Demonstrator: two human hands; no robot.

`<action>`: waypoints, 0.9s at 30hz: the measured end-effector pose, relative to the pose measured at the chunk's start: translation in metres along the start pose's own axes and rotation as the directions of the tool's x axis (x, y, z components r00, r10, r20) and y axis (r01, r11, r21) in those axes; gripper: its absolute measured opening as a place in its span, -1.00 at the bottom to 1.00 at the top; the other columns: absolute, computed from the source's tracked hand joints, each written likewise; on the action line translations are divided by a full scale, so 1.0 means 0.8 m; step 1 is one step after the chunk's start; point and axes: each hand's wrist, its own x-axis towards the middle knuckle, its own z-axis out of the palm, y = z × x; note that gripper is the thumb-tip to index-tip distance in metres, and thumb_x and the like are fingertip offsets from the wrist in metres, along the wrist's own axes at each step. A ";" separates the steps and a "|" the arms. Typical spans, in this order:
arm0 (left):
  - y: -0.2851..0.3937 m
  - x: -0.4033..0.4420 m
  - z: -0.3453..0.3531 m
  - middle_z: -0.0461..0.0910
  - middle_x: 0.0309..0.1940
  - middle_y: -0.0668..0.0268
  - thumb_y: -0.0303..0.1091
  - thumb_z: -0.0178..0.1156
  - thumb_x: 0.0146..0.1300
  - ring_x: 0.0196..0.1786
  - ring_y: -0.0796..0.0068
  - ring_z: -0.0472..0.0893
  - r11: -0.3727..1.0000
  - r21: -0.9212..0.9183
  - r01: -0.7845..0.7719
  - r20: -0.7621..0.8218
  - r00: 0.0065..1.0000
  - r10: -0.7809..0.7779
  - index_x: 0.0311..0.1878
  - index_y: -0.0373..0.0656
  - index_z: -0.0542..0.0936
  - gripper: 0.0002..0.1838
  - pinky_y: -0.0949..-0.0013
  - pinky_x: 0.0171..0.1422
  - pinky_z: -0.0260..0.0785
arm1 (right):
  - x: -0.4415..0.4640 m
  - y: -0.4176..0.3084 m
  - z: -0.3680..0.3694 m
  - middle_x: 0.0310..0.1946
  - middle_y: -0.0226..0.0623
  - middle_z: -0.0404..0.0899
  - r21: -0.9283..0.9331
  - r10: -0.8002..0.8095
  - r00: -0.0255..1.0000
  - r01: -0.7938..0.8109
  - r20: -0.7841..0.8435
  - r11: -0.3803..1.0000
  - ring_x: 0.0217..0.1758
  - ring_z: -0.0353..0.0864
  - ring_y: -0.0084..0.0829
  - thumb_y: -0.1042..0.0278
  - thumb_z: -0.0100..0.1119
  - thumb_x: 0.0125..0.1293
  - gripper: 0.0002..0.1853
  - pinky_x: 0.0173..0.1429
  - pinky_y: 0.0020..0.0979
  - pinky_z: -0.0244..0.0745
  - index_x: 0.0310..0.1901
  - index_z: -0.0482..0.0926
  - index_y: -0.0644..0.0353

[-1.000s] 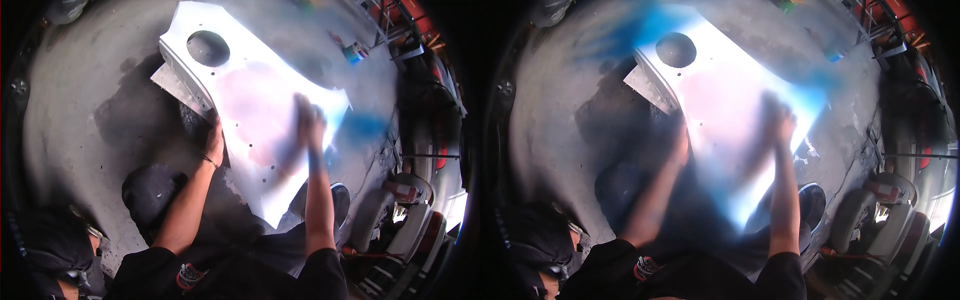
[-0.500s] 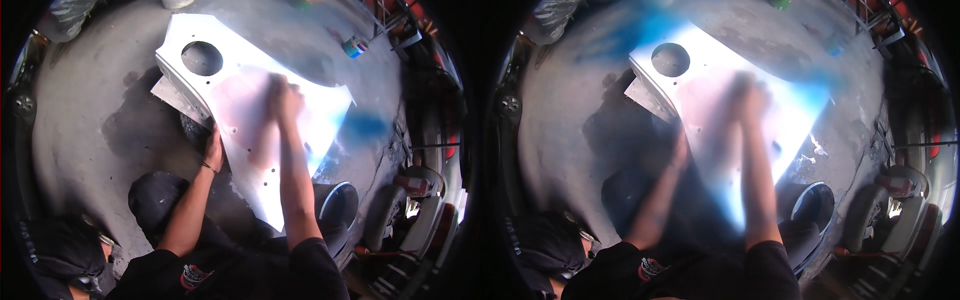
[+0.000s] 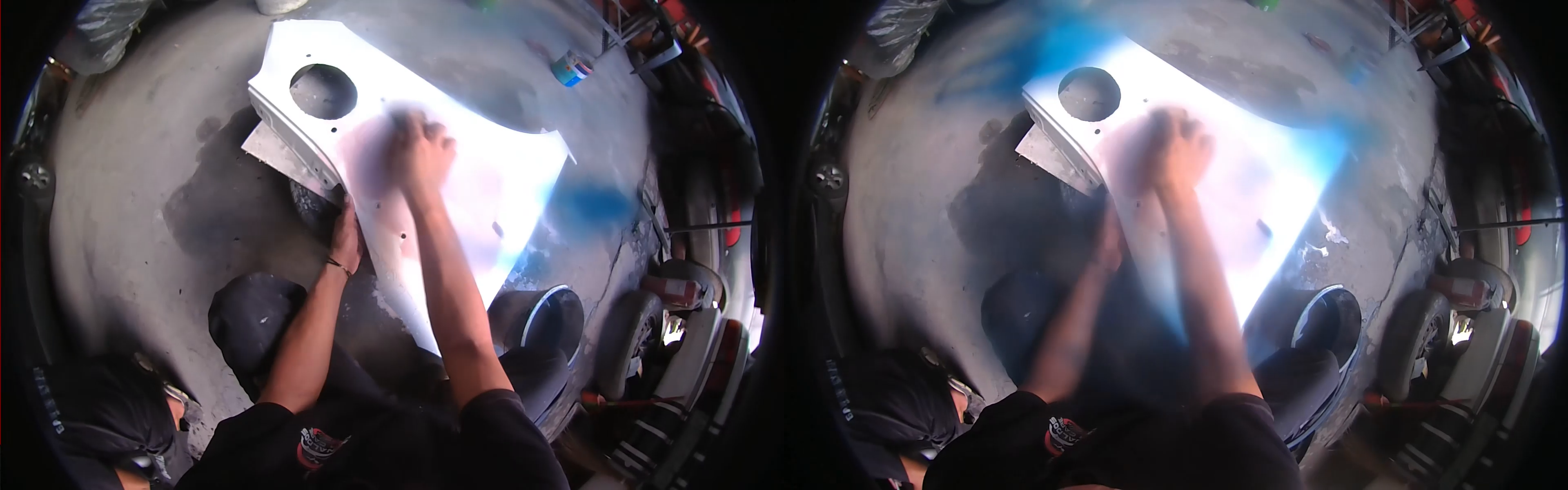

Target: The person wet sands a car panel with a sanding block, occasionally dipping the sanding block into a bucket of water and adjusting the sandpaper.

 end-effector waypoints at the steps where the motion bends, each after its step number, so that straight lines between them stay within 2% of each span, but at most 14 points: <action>1: 0.016 -0.004 0.009 0.53 0.49 0.22 0.26 -0.08 0.73 0.49 0.34 0.51 0.999 0.030 0.036 -0.008 0.999 -0.036 0.57 -0.30 0.42 -0.23 0.26 0.59 0.33 | -0.024 0.045 -0.020 0.02 -0.17 0.78 -0.065 0.042 0.999 -0.042 -0.002 0.997 0.14 0.68 0.04 0.30 0.15 0.51 -0.64 0.28 0.13 0.50 0.27 0.66 -0.22; 3: 0.028 -0.009 0.022 0.41 0.61 0.16 0.28 -0.11 0.73 0.60 0.32 0.39 0.994 0.113 0.008 -0.080 0.997 0.001 0.63 -0.36 0.33 -0.16 0.25 0.67 0.22 | -0.083 0.150 -0.076 0.16 -0.25 0.82 -0.045 0.042 0.998 -0.044 -0.035 0.998 0.18 0.80 -0.14 0.34 0.09 0.56 -0.61 0.40 -0.03 0.55 0.31 0.72 -0.14; 4: 0.026 -0.010 0.021 0.37 0.63 0.14 0.29 -0.12 0.73 0.62 0.32 0.36 0.993 0.119 0.016 -0.080 0.997 -0.007 0.65 -0.37 0.31 -0.14 0.25 0.69 0.19 | -0.107 0.181 -0.103 0.25 -0.24 0.79 0.040 0.350 0.934 -0.354 0.072 0.935 0.26 0.80 -0.27 0.39 0.04 0.57 -0.57 0.39 -0.10 0.61 0.36 0.71 -0.09; 5: 0.021 -0.012 0.021 0.37 0.63 0.14 0.29 -0.12 0.73 0.62 0.32 0.36 0.994 0.105 0.021 -0.094 0.996 -0.011 0.65 -0.37 0.31 -0.14 0.25 0.69 0.19 | -0.120 0.170 -0.131 0.11 -0.07 0.77 -0.338 0.379 0.925 -0.368 -0.035 0.866 0.08 0.79 0.00 0.26 0.16 0.54 -0.56 0.19 0.00 0.70 0.39 0.67 -0.02; 6: 0.019 -0.011 0.021 0.38 0.63 0.14 0.29 -0.12 0.73 0.62 0.32 0.36 0.992 0.118 0.036 -0.101 0.995 -0.024 0.65 -0.38 0.31 -0.14 0.25 0.69 0.19 | -0.117 0.162 -0.126 0.11 -0.07 0.77 -0.341 0.382 0.924 -0.369 -0.030 0.865 0.08 0.79 0.00 0.26 0.16 0.54 -0.56 0.19 0.00 0.70 0.39 0.67 -0.02; 8: -0.024 0.023 -0.026 0.39 0.62 0.15 0.31 -0.13 0.72 0.62 0.30 0.37 0.992 0.121 0.047 0.012 0.999 -0.048 0.65 -0.38 0.30 -0.11 0.27 0.68 0.20 | -0.089 0.128 -0.083 0.24 -0.27 0.79 -0.317 0.354 0.935 -0.347 -0.039 0.883 0.18 0.81 -0.16 0.31 0.06 0.55 -0.55 0.34 -0.06 0.63 0.38 0.69 -0.14; 11: -0.007 0.014 -0.012 0.47 0.56 0.17 0.32 -0.11 0.71 0.57 0.31 0.43 0.989 0.115 0.095 -0.047 0.995 -0.090 0.62 -0.38 0.35 -0.13 0.28 0.65 0.24 | -0.022 -0.002 0.012 0.09 -0.10 0.73 -0.094 0.094 0.978 -0.113 -0.186 0.989 0.16 0.64 0.10 0.26 0.11 0.47 -0.62 0.21 0.14 0.51 0.26 0.67 -0.17; 14: 0.028 -0.011 0.022 0.51 0.52 0.21 0.29 -0.08 0.72 0.53 0.33 0.47 0.999 0.035 0.040 -0.049 0.998 -0.038 0.58 -0.36 0.41 -0.17 0.26 0.62 0.28 | 0.010 -0.060 0.043 0.18 -0.01 0.62 0.001 0.052 0.999 -0.052 0.010 0.999 0.15 0.54 0.20 0.25 0.21 0.43 -0.53 0.28 0.11 0.45 0.35 0.62 -0.27; 18: 0.039 -0.017 0.031 0.52 0.52 0.17 0.29 -0.08 0.72 0.51 0.31 0.49 0.988 0.152 0.035 -0.127 0.992 -0.015 0.59 -0.37 0.40 -0.16 0.26 0.61 0.30 | -0.062 0.023 -0.049 0.10 -0.20 0.71 -0.007 -0.176 0.984 0.176 -0.026 0.984 0.20 0.61 -0.02 0.33 0.27 0.49 -0.57 0.35 0.02 0.44 0.36 0.69 -0.14; 21: 0.041 -0.018 0.034 0.49 0.55 0.15 0.29 -0.09 0.72 0.55 0.30 0.46 0.996 0.057 0.067 -0.137 0.989 -0.059 0.61 -0.37 0.38 -0.15 0.26 0.64 0.26 | -0.132 0.061 -0.148 0.11 0.06 0.68 -0.150 -0.075 0.982 0.102 0.176 0.983 0.22 0.67 -0.01 0.41 0.22 0.51 -0.49 0.32 0.04 0.51 0.46 0.62 -0.13; 22: -0.002 0.007 0.002 0.47 0.56 0.15 0.29 -0.10 0.72 0.57 0.31 0.44 0.995 0.071 0.063 -0.088 0.994 -0.057 0.62 -0.37 0.37 -0.15 0.26 0.65 0.24 | -0.131 0.065 -0.162 0.13 0.04 0.68 -0.034 -0.138 0.978 0.145 0.156 0.989 0.27 0.67 -0.01 0.44 0.18 0.52 -0.46 0.33 0.05 0.53 0.48 0.59 -0.20; 24: -0.007 0.012 -0.011 0.46 0.57 0.15 0.28 -0.11 0.73 0.58 0.31 0.42 0.993 0.095 0.069 -0.044 0.997 -0.065 0.62 -0.38 0.36 -0.15 0.27 0.66 0.22 | -0.116 0.090 -0.144 0.18 0.04 0.68 -0.086 -0.052 0.963 0.078 0.266 0.993 0.36 0.63 0.03 0.40 0.14 0.56 -0.49 0.43 0.05 0.47 0.48 0.58 -0.21; 26: 0.034 -0.014 0.023 0.42 0.60 0.17 0.29 -0.11 0.72 0.61 0.34 0.39 0.990 0.129 0.056 -0.089 0.995 -0.045 0.62 -0.39 0.35 -0.14 0.29 0.68 0.19 | -0.099 0.195 -0.061 0.23 0.00 0.68 -0.297 -0.122 0.984 0.157 0.131 0.942 0.39 0.60 0.04 0.38 0.08 0.59 -0.52 0.50 0.06 0.41 0.48 0.58 -0.17; 27: 0.024 -0.008 0.019 0.52 0.52 0.11 0.31 -0.10 0.71 0.55 0.29 0.46 0.992 0.118 0.048 -0.129 0.991 -0.033 0.60 -0.38 0.38 -0.13 0.27 0.62 0.26 | -0.066 0.229 -0.036 0.36 0.00 0.58 -0.250 -0.044 0.981 0.091 0.189 0.964 0.45 0.52 0.06 0.31 0.21 0.44 -0.41 0.55 0.16 0.31 0.50 0.52 -0.05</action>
